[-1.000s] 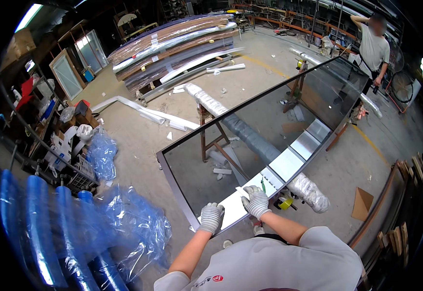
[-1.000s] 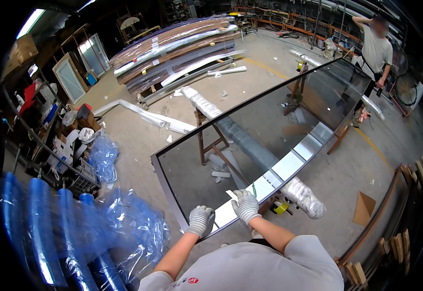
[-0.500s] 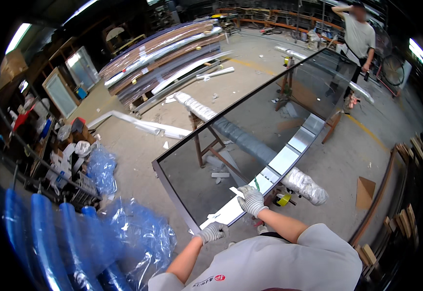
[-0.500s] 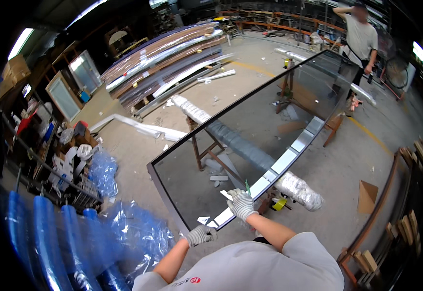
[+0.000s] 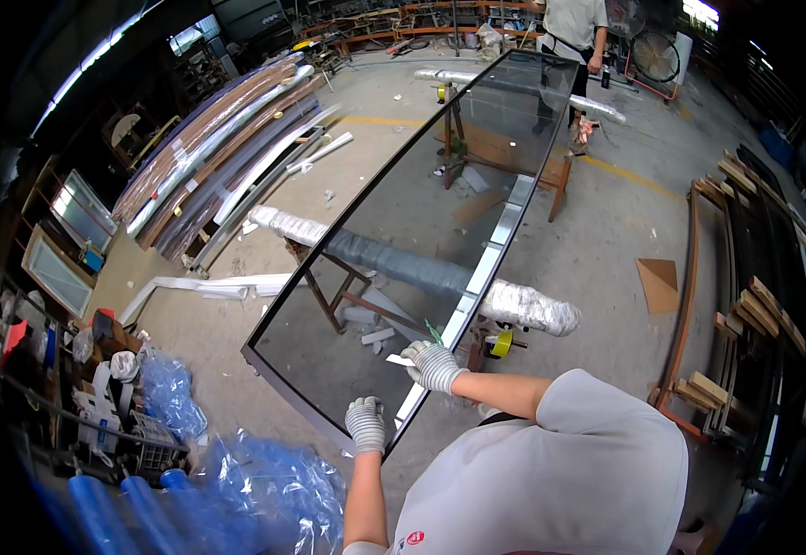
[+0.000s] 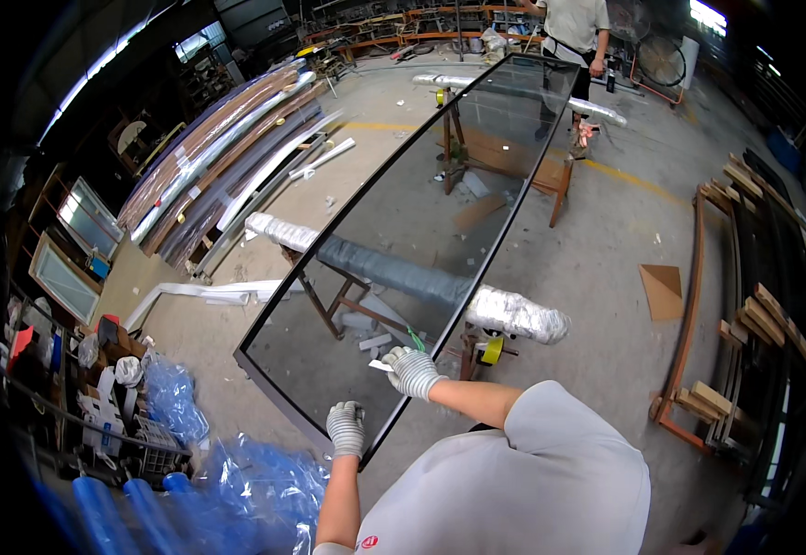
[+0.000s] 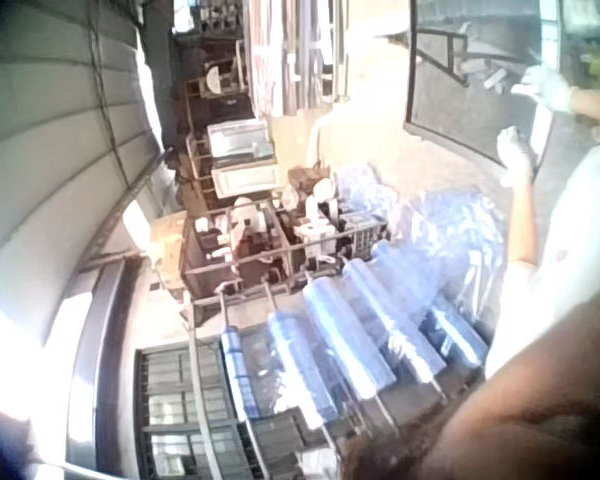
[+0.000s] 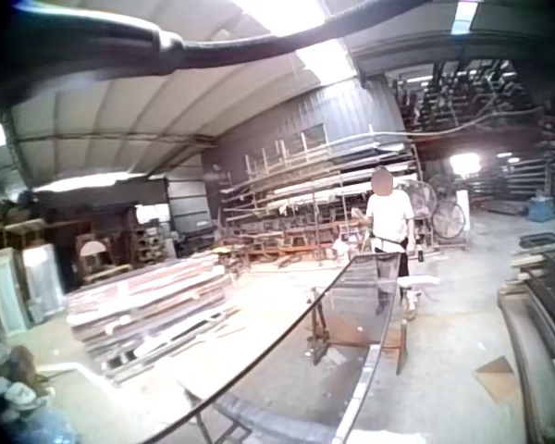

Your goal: The person applies sealant to the edges of a large glass panel using a sealant gun, then wipes excess sealant with a tool and cleans the panel with a cloth.

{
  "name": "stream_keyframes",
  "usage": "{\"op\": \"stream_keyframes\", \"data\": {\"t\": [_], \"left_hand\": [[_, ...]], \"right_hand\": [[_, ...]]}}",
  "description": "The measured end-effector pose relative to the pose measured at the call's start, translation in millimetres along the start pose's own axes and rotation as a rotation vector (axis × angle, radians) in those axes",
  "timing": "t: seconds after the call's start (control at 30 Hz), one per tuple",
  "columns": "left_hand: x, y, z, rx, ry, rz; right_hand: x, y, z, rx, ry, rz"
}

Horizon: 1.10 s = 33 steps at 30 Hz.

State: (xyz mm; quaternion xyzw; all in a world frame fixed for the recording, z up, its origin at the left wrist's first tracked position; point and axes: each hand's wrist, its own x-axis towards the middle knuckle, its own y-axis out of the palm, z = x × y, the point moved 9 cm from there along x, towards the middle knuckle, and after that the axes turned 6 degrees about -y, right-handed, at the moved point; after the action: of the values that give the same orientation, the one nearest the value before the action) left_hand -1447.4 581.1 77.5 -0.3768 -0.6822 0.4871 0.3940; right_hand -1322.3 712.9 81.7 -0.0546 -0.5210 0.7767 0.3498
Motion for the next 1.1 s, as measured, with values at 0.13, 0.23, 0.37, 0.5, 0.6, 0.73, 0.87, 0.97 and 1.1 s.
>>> {"op": "stream_keyframes", "data": {"t": [0.13, 0.23, 0.37, 0.5, 0.6, 0.73, 0.87, 0.97, 1.1], "left_hand": [[1.2, 16.6, 23.0, -0.191, -0.067, 0.198], [-11.7, 23.7, 38.7, -0.42, -0.157, 0.266], [-45.0, 15.4, 36.7, -0.965, -0.404, 0.49], [-98.8, -7.7, 12.8, -1.218, -0.529, 0.474], [-98.3, -23.7, 24.4, -1.299, -0.6, 0.226], [-89.2, -30.5, 5.8, -1.52, -0.647, 0.18], [-94.3, -29.2, 7.5, -1.648, -0.705, 0.179], [-102.0, -25.2, 15.4, -1.707, -0.749, 0.177], [-101.0, -30.7, 14.6, -1.362, -0.82, 0.146]], "right_hand": [[-1.8, -4.3, 3.3, 0.014, -0.006, 0.003], [-0.6, -6.3, 3.3, 0.03, 0.001, 0.029], [0.2, -2.2, -1.7, 0.028, 0.022, 0.076], [5.0, -10.7, 9.9, 0.202, 0.078, 0.035], [-11.6, -7.4, 33.1, 0.569, 0.103, 0.008], [-51.2, 35.1, 104.5, 1.011, 0.1, 0.439], [-55.2, 62.5, 99.0, 1.054, 0.192, 0.485], [-52.8, 52.6, 95.4, 1.135, 0.258, 0.542], [-35.3, 17.0, 75.1, 0.798, 0.184, 0.307]]}}
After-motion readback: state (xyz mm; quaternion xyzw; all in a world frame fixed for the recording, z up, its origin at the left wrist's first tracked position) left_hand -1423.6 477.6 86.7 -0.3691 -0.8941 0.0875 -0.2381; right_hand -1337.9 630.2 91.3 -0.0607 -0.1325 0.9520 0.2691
